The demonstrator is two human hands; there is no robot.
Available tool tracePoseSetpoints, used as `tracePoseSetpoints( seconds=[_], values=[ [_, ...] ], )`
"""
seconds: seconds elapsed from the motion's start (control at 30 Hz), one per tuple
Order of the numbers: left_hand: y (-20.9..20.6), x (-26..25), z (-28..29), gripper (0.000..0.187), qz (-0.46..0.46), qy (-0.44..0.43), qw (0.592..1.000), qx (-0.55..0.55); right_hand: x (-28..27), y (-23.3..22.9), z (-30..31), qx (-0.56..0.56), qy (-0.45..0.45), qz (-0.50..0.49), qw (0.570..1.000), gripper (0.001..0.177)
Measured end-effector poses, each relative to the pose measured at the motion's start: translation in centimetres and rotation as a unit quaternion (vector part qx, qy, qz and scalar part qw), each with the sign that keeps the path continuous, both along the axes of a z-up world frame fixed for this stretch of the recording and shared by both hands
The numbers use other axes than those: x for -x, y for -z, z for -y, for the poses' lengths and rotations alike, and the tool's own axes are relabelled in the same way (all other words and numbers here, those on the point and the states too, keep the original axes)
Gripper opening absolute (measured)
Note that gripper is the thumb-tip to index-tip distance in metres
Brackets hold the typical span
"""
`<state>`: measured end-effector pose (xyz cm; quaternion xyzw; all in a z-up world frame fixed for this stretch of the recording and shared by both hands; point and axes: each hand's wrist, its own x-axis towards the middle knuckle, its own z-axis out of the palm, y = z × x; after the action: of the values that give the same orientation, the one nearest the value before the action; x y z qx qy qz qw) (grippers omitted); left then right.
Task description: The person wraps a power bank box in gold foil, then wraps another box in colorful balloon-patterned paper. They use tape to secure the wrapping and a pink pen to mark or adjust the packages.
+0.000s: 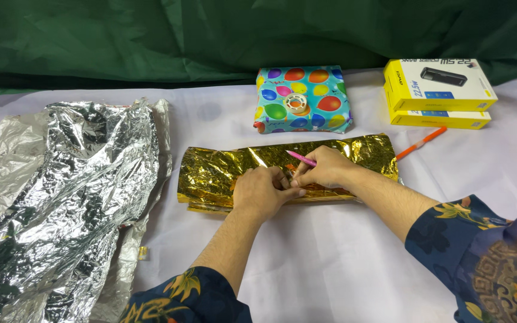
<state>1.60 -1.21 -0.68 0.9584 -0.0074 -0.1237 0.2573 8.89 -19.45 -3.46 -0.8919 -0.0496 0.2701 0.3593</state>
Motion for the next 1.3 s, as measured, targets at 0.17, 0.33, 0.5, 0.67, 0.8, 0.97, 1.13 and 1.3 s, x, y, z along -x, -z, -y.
tracePoseSetpoints(
  seconds=[0.17, 0.33, 0.5, 0.67, 0.8, 0.97, 1.13, 1.3],
  values=[
    [0.3, -0.8, -0.1, 0.042, -0.027, -0.002, 1.000, 0.003, -0.1, -0.7, -0.7, 0.022, 0.028, 0.004, 0.999, 0.039],
    [1.1, -0.7, -0.1, 0.039, 0.007, 0.020, 1.000, -0.016, -0.5, -0.7, -0.7, 0.043, 0.037, -0.004, 0.998, 0.043],
    [1.3, 0.9, 0.5, 0.032, 0.086, 0.026, 0.995, -0.039, -1.3, 0.9, 0.7, -0.063, 0.072, -0.054, 0.994, 0.027],
    [0.9, 2.5, 1.0, 0.038, 0.118, 0.015, 0.992, -0.032, -2.6, 2.8, 3.8, -0.010, 0.129, 0.204, 0.970, 0.033],
    [0.9, 3.0, 1.6, 0.034, 0.130, 0.056, 0.989, -0.035, -3.3, 2.8, 6.0, 0.126, 0.090, 0.288, 0.945, 0.050],
    [1.7, 2.9, 1.6, 0.039, 0.175, 0.078, 0.980, -0.059, -2.6, 2.2, 5.6, 0.139, 0.055, 0.231, 0.961, 0.062],
    [1.5, 1.7, -0.6, 0.039, 0.153, 0.043, 0.982, -0.100, -1.1, 1.2, 3.9, 0.146, 0.069, 0.156, 0.975, 0.056],
    [1.6, 1.4, -3.6, 0.034, 0.159, -0.068, 0.977, -0.127, 1.0, 0.6, 1.1, 0.100, 0.051, 0.155, 0.982, 0.056]
  ],
)
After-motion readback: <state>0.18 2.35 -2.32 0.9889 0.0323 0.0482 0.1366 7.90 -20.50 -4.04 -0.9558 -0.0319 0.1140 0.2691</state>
